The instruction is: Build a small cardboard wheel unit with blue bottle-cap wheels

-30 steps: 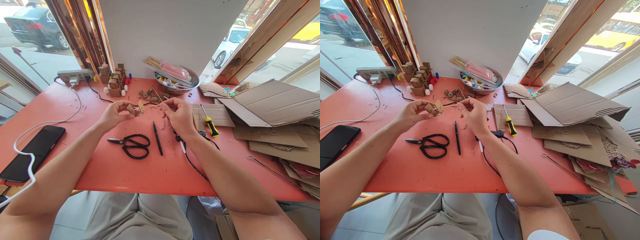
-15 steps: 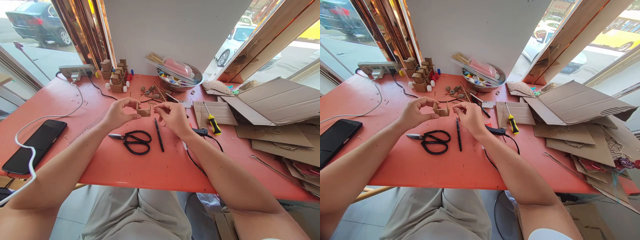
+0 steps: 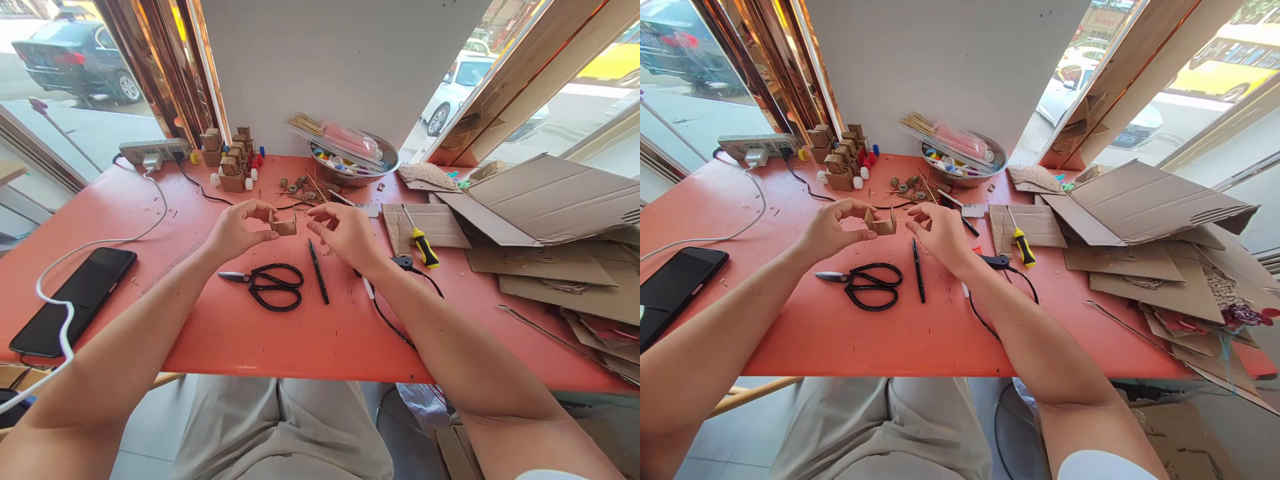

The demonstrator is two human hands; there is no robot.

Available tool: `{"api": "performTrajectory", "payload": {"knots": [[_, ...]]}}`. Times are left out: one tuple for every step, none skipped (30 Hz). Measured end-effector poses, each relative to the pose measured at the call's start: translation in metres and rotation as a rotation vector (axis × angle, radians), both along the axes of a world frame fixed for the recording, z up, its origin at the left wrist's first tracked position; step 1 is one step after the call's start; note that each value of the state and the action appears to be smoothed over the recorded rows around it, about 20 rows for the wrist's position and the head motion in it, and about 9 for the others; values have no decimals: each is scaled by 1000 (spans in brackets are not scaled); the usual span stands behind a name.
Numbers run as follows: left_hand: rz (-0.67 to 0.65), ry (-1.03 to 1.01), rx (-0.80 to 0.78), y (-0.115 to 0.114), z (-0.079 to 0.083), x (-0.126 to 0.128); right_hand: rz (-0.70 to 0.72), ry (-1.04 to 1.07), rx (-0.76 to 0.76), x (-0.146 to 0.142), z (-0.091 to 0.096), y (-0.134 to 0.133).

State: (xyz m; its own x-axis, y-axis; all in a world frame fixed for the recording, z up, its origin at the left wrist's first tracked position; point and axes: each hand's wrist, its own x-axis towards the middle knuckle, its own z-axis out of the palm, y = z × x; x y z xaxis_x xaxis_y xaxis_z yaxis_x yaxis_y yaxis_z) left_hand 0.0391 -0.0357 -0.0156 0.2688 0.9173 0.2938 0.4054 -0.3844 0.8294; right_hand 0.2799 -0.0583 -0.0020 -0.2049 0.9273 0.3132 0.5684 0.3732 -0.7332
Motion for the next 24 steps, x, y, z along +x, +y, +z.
{"api": "performTrajectory", "payload": {"knots": [[1, -4, -4, 1, 0, -1, -3, -26, 13, 2, 0, 2], [0, -5, -9, 2, -1, -1, -7, -53, 29, 5, 1, 4], [1, -4, -14, 2, -2, -1, -12, -77, 47, 7, 1, 6], [1, 1, -20, 3, -3, -2, -17, -96, 63, 9, 1, 8], [2, 9, -27, 4, -4, -2, -24, -111, 75, 11, 1, 10], [6, 21, -34, 5, -5, -3, -31, -123, 83, 13, 0, 12], [13, 38, -39, 6, -7, -3, -38, -132, 85, 14, 0, 14], [25, 58, -41, 7, -8, -4, -44, -140, 86, 15, -1, 15], [38, 82, -42, 7, -10, -4, -49, -147, 88, 15, -1, 15], [50, 108, -41, 7, -12, -4, -52, -153, 93, 16, -2, 16], [59, 132, -41, 8, -13, -4, -53, -159, 100, 16, -2, 16], [63, 152, -42, 8, -15, -4, -55, -164, 109, 16, -2, 16], [62, 165, -47, 8, -16, -4, -56, -169, 118, 16, -2, 16], [60, 171, -55, 8, -17, -5, -55, -174, 124, 16, -2, 16], [56, 171, -64, 8, -17, -5, -53, -178, 127, 16, -2, 16], [51, 170, -74, 8, -17, -6, -49, -182, 130, 16, -1, 15], [46, 173, -84, 8, -17, -8, -46, -184, 133, 16, -1, 15], [40, 181, -93, 8, -16, -9, -43, -185, 135, 17, 0, 15], [38, 193, -102, 9, -15, -12, -42, -185, 136, 17, 1, 15], [36, 207, -112, 9, -13, -15, -42, -184, 135, 18, 2, 15], [39, 220, -121, 10, -11, -17, -41, -184, 132, 18, 3, 15], [47, 229, -128, 10, -9, -20, -41, -183, 128, 18, 4, 14], [54, 234, -134, 11, -7, -22, -40, -182, 122, 19, 5, 14], [59, 236, -136, 11, -6, -24, -40, -181, 118, 19, 5, 14]]}}
